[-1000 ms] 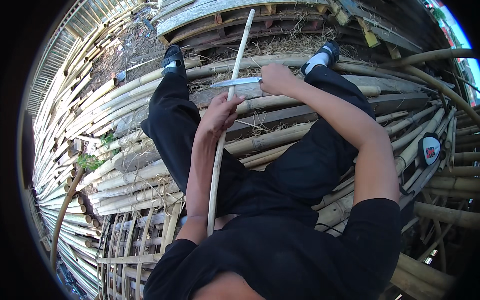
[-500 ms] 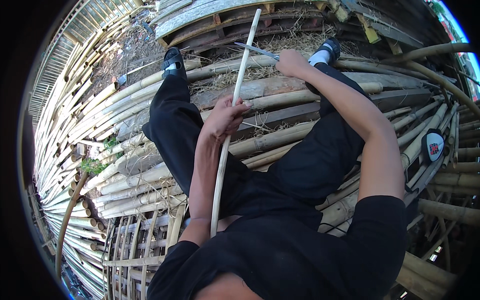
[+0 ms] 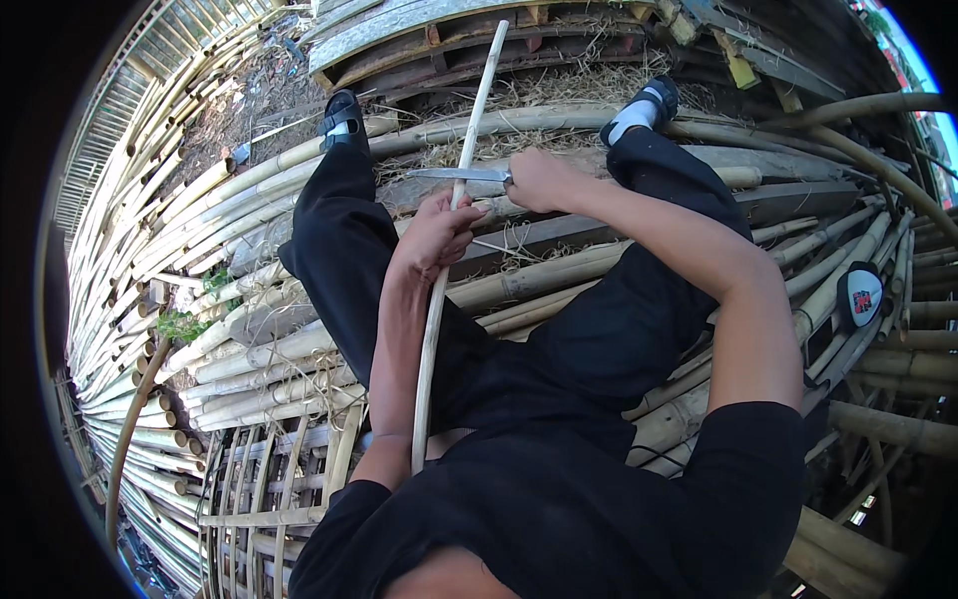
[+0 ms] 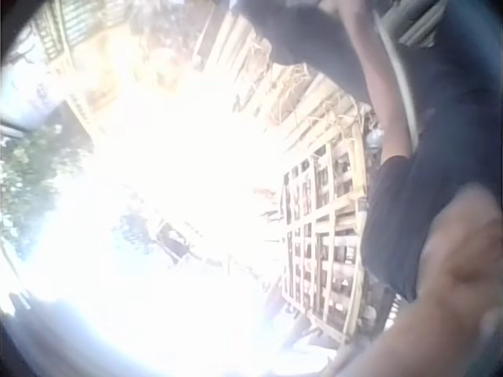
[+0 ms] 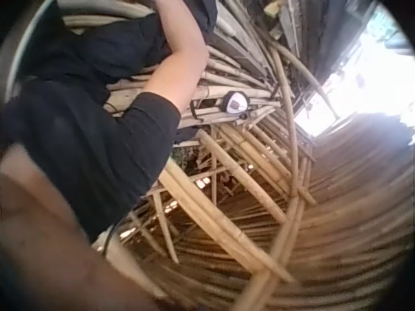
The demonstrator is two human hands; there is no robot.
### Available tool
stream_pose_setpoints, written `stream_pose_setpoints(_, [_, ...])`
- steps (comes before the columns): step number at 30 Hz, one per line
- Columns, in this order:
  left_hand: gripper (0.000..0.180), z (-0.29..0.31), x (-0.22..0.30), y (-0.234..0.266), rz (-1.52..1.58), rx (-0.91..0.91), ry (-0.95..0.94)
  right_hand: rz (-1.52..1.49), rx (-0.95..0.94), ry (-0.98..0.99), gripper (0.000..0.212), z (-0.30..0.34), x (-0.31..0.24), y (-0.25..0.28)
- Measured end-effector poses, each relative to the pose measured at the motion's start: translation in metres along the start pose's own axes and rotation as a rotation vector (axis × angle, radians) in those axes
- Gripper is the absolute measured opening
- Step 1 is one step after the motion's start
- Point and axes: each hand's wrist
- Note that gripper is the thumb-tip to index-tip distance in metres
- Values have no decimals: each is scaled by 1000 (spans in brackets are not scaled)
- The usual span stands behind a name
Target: The person trims a thin strip of bamboo with a blade. They hold the strip in one hand and repeatedly scrape the blade along its length to shave off small pieces while sitting on a pile of bamboo poles.
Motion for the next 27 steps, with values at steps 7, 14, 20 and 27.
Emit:
stream_pose_setpoints(7, [29,3,4,-7,-16,-33,20,123,64,-61,29,-31,39,19])
stream_pose_setpoints(14, [27,6,-4,-7,6,-45,29,70,12,-51,31,-38,36,15])
stream_pose_setpoints(20, [28,7,4,-1,-10,12,-1,29,46,-41,30,-18,8,-1])
stream_pose_setpoints(27, [28,8,-2,-11,-5,-67,53,120,83,-141,30,-49,46,33])
Point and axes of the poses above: each hand's wrist, its own z-axis away from the middle knuckle, its own y-axis out of the back of the hand, x = y × z
